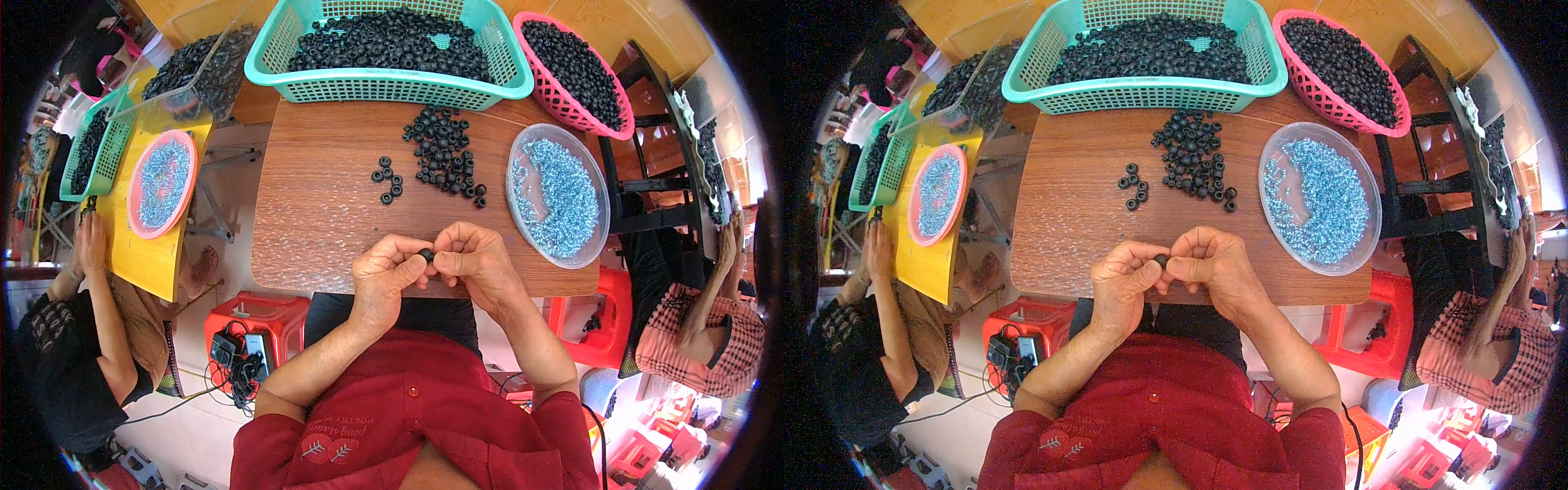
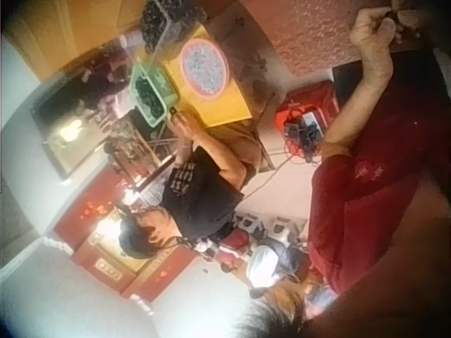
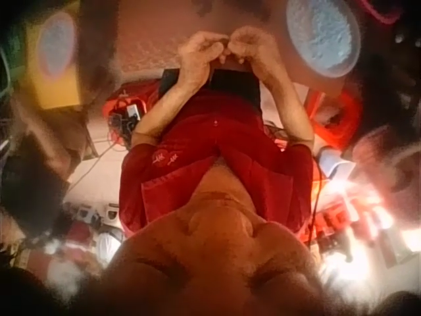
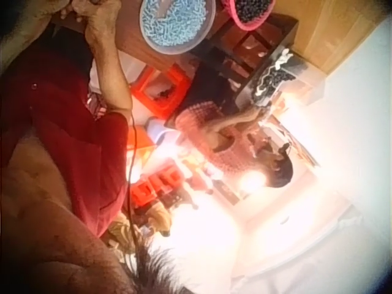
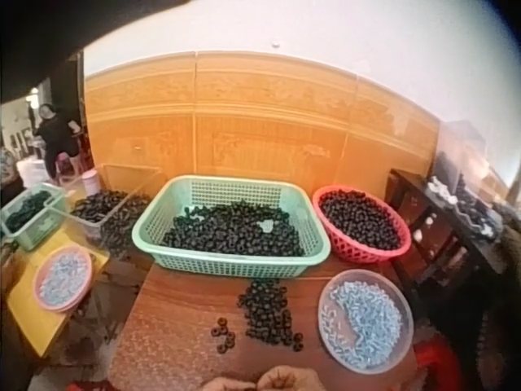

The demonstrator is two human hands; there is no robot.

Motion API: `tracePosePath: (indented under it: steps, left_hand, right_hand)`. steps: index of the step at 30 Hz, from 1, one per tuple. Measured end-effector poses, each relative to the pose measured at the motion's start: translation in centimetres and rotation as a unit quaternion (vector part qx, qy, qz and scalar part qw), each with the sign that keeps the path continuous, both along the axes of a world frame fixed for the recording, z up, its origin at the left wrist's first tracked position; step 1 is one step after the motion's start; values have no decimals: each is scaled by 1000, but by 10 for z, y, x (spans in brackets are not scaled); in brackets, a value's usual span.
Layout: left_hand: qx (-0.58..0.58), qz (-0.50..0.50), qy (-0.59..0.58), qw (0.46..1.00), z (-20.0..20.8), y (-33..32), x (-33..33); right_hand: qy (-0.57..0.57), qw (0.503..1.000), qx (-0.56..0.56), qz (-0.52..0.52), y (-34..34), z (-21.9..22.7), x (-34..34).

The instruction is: The person takes small metal rings from a dish and inserts them into black rubber grommets by hand.

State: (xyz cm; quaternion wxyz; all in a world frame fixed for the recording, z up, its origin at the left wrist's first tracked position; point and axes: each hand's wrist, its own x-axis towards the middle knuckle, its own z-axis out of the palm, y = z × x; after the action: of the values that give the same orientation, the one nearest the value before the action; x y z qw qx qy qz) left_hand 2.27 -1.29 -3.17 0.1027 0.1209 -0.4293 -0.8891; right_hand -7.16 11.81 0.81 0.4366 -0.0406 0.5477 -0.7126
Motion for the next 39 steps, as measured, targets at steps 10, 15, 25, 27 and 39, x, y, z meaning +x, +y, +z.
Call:
tracePosePath:
  steps: [10,15,25,27,39]
  left_hand:
    - [-32,30,20,999,-6,8,4]
    - [-44,26,16,999,-5,9,2]
    - [16,27,20,999,6,7,-3]
    - [18,22,5,1000,9,9,-2]
    - [-514,30,81,853,29,18,-42]
  right_hand:
    - [23,1000,16,7,-6,-5,1]
    - [21,1000,14,14,-6,-7,-3]
    - [56,997,-42,30,-2,-3,4]
    - [65,996,-30,46,2,5,6]
    - [285,950,58,-115,54,38,-20]
